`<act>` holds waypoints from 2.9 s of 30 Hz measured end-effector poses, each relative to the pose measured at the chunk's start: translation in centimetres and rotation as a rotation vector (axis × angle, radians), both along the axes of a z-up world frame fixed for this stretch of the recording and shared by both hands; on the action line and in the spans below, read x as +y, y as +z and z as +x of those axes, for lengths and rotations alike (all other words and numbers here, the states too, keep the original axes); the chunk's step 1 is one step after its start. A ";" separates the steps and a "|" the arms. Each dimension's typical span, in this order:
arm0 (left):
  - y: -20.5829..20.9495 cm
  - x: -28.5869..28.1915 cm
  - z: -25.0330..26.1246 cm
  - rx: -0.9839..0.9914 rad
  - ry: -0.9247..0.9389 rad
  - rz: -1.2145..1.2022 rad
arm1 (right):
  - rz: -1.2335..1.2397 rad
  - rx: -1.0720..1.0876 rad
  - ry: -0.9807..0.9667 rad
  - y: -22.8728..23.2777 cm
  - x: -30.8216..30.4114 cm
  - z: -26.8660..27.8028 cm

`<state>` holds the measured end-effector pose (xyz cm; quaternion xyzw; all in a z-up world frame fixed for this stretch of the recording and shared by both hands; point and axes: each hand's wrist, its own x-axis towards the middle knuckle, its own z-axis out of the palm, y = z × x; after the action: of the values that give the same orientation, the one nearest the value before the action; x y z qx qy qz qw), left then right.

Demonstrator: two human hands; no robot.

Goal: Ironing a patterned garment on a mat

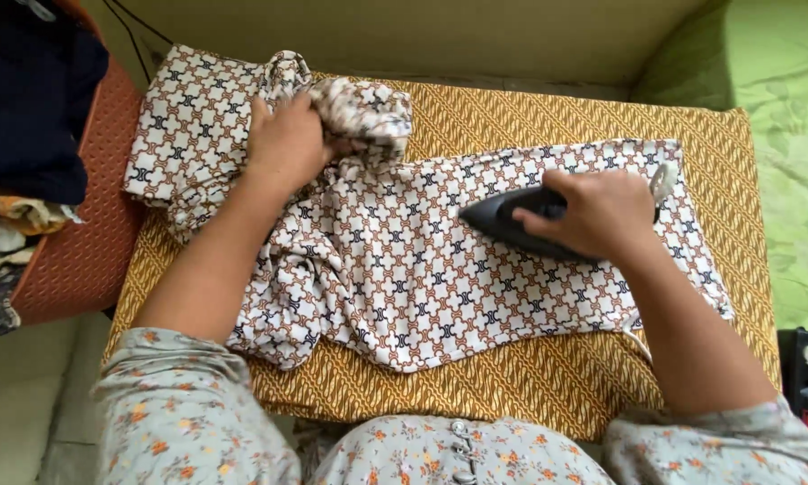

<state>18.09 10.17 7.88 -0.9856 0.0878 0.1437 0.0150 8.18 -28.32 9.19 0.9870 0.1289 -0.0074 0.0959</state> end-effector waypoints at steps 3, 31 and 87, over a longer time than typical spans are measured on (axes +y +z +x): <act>-2.1 0.0 2.1 -0.321 -0.060 0.076 | -0.011 -0.019 0.104 0.3 0.9 -1.8; 3.3 -0.9 -10.1 0.215 -0.159 -0.008 | 0.067 -0.139 0.247 -0.4 8.5 0.2; 0.3 -5.1 -14.6 0.417 0.043 0.013 | 0.166 0.067 0.191 1.4 11.4 2.9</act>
<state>3.51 5.04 8.14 -0.9361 0.0668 0.3452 -0.0001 11.04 -16.96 10.58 0.9740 0.2254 -0.0204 0.0097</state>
